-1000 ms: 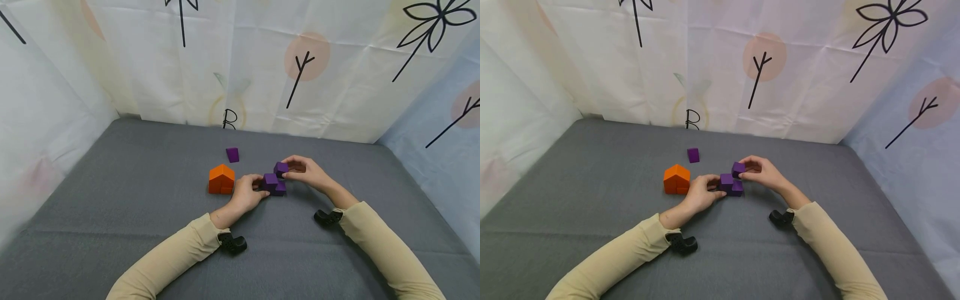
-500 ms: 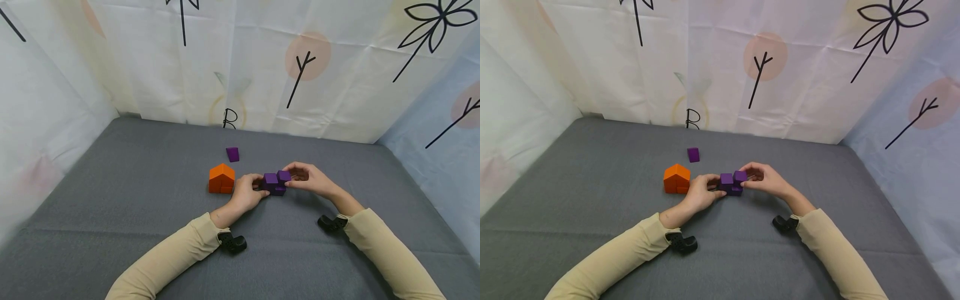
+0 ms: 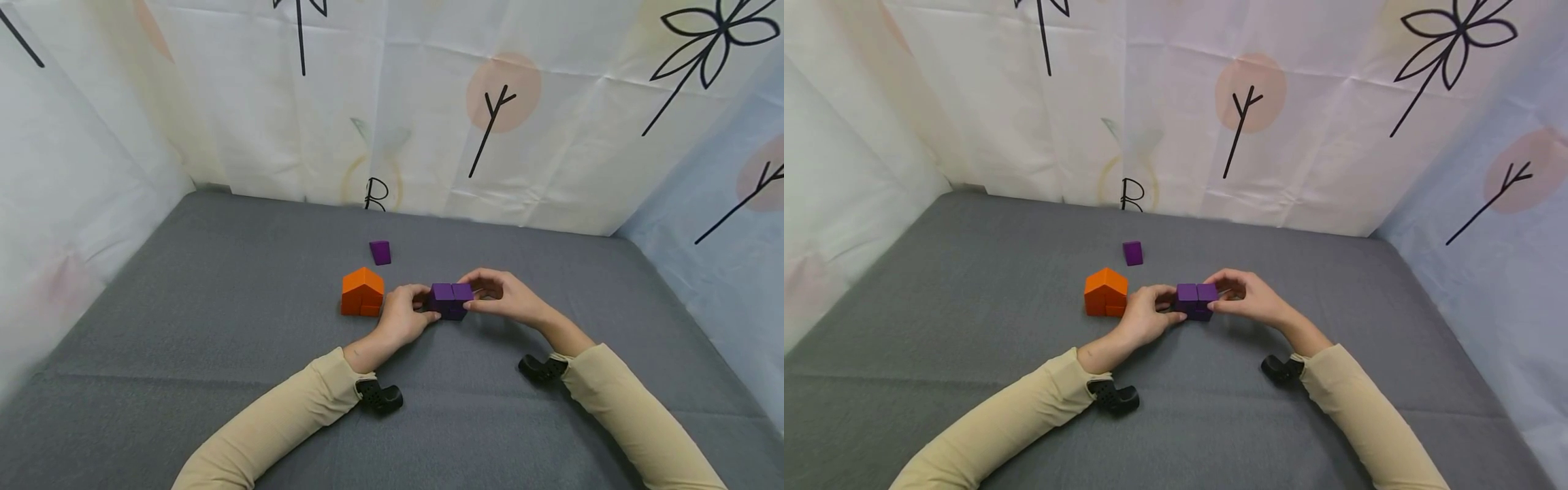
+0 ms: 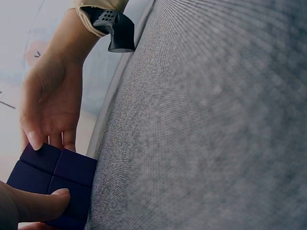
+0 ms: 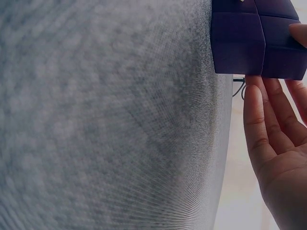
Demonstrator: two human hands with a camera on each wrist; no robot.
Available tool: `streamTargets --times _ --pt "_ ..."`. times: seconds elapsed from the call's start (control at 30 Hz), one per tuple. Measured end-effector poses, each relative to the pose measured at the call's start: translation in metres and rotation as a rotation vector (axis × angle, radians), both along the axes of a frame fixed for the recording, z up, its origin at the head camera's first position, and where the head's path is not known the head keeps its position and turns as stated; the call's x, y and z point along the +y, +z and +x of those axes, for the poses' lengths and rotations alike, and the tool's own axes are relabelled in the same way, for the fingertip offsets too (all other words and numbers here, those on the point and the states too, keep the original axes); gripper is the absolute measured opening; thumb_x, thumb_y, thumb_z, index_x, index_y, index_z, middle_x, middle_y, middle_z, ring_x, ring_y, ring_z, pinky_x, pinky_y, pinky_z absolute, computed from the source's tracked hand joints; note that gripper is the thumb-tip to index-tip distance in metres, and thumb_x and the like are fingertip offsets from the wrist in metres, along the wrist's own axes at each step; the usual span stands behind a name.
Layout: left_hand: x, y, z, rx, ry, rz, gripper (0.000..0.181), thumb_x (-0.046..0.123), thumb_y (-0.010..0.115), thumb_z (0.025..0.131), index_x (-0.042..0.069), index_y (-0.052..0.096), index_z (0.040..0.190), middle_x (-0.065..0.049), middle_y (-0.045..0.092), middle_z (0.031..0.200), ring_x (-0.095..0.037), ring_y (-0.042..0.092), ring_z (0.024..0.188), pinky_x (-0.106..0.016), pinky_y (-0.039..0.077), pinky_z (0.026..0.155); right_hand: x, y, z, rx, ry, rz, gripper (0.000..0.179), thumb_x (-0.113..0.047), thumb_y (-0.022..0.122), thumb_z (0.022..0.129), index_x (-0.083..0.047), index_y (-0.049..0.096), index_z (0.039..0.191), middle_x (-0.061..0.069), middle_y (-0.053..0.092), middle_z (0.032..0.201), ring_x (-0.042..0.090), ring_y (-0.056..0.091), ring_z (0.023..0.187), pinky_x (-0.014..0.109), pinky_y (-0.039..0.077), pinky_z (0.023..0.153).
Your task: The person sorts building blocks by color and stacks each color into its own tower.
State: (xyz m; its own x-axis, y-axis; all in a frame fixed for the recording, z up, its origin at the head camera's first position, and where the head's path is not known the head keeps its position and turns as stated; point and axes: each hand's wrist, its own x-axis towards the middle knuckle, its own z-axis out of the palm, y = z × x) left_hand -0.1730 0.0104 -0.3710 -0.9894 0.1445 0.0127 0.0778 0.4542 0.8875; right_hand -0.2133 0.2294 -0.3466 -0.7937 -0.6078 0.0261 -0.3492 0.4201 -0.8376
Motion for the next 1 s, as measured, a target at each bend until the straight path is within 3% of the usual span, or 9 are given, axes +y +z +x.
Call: streamTargets --times 0.5,0.73,1.0 --pt "0.000 0.000 0.001 0.008 -0.002 -0.008 0.037 0.007 0.077 0.080 0.002 0.067 0.115 -0.013 0.068 0.115 -0.027 0.065 0.106 -0.038 0.053 0.093 0.001 0.004 -0.002 -0.023 -0.017 0.007 0.036 -0.012 0.069 0.088 -0.003 0.060 0.121 0.015 0.061 0.118 0.024 0.063 0.100 0.030 0.054 0.079" --pt "0.000 0.000 0.000 0.014 -0.007 0.002 0.037 0.007 0.077 0.080 0.000 0.067 0.115 -0.014 0.068 0.115 -0.028 0.065 0.106 -0.038 0.053 0.093 -0.005 0.020 -0.012 0.008 0.003 0.011 0.037 -0.013 0.063 0.092 0.004 0.056 0.124 0.022 0.060 0.121 0.022 0.062 0.107 0.027 0.053 0.085" --pt "-0.001 0.001 0.000 0.010 -0.009 0.013 0.037 0.006 0.077 0.080 0.000 0.066 0.115 -0.014 0.067 0.115 -0.028 0.064 0.106 -0.038 0.052 0.094 -0.019 0.040 -0.031 0.058 0.032 0.050 0.032 -0.015 0.063 0.092 -0.001 0.060 0.121 0.024 0.060 0.118 0.026 0.063 0.104 0.032 0.053 0.089"
